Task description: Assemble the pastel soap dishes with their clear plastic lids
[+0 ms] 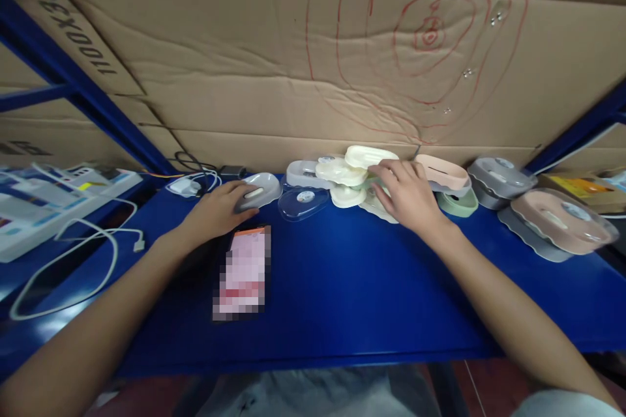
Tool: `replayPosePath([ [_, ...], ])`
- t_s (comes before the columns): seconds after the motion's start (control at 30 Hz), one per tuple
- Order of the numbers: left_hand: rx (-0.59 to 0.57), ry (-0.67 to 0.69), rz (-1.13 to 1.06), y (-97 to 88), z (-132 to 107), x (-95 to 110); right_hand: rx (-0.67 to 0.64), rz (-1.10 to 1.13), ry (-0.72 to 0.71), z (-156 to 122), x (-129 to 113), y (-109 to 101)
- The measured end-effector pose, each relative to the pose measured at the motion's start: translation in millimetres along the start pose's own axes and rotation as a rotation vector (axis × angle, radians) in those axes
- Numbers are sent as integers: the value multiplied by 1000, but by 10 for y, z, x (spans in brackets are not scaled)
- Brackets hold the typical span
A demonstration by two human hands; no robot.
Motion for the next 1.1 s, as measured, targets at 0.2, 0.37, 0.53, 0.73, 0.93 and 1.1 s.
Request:
replayPosePath([
  [0.2, -3, 3, 14, -38, 3, 30, -30, 95, -104, -342, -260, -30],
  [0.37, 1, 12, 19, -71, -6, 120, -29, 95, -37, -322, -101, -129],
  [0.53, 33, 4, 31, -167, -39, 204, 16, -2, 262, -464, 666, -473],
  [0.73, 91, 62, 36, -282, -75, 349, 15, -97, 558, -888, 1570, -527],
  [0.93, 115, 122, 46, -336, -102, 427, 105, -232, 736, -1123, 1870, -729],
  [1.1, 113, 133, 37, -333, -103, 435, 188, -400, 1138, -1683, 2230, -1134],
])
Point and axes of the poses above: each hand's wrist, its own z-axis towards the middle knuckle, its own y-axis out of the palm, x = y × z, the point moved 8 cm from there along z, towards the middle knuckle, and after that the axes turned 11 degrees about z, right-handed, at the moved point
